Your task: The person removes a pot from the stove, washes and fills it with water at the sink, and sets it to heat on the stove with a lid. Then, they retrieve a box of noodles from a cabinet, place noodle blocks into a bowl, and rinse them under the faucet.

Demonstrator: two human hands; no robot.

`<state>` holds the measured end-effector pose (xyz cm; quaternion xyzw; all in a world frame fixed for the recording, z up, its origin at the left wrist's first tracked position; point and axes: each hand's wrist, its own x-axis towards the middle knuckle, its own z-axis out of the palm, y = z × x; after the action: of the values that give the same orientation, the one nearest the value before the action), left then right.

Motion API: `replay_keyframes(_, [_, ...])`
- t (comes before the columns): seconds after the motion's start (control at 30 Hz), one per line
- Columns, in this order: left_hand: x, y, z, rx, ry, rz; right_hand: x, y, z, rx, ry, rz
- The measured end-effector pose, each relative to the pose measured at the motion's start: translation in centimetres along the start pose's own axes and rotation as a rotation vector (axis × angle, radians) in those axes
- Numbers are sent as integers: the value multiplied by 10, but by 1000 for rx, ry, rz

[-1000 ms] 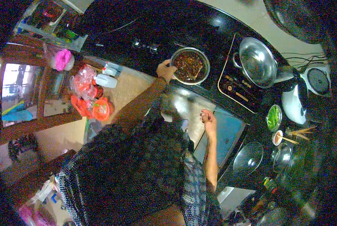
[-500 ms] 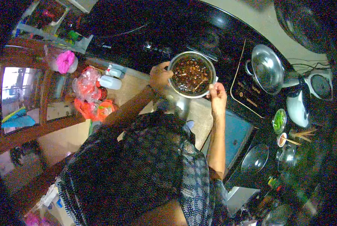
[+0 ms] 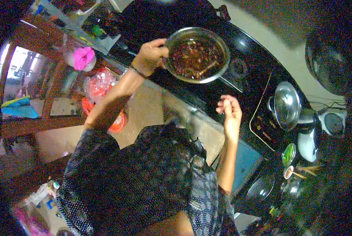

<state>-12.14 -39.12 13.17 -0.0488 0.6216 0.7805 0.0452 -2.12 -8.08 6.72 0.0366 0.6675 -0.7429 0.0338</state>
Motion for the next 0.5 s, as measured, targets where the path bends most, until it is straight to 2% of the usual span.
replay_keyframes(0.07, [24, 19, -19, -16, 107, -18, -6, 28, -5, -13, 22, 89])
replay_keyframes(0.13, [50, 32, -40, -76, 89, 4, -20, 43, -3, -13, 63, 164])
replay_keyframes(0.2, [78, 34, -55, -18, 283, 41, -34, 67, -10, -60, 83, 199])
replay_keyframes(0.27, [107, 40, -70, 20, 311, 3, -48, 88, -17, -55, 102, 240])
replay_keyframes(0.3, [116, 41, -72, 45, 409, 28, -55, 100, -23, -72, 111, 268])
replay_keyframes(0.4, [156, 36, -95, 129, 474, 7, -78, 133, -41, -84, 168, 362])
replay_keyframes(0.43, [167, 35, -104, 94, 492, -74, -86, 135, -41, -47, 200, 387])
replay_keyframes(0.5, [221, 2, -140, 189, 510, -85, -100, 147, -44, 48, 237, 398])
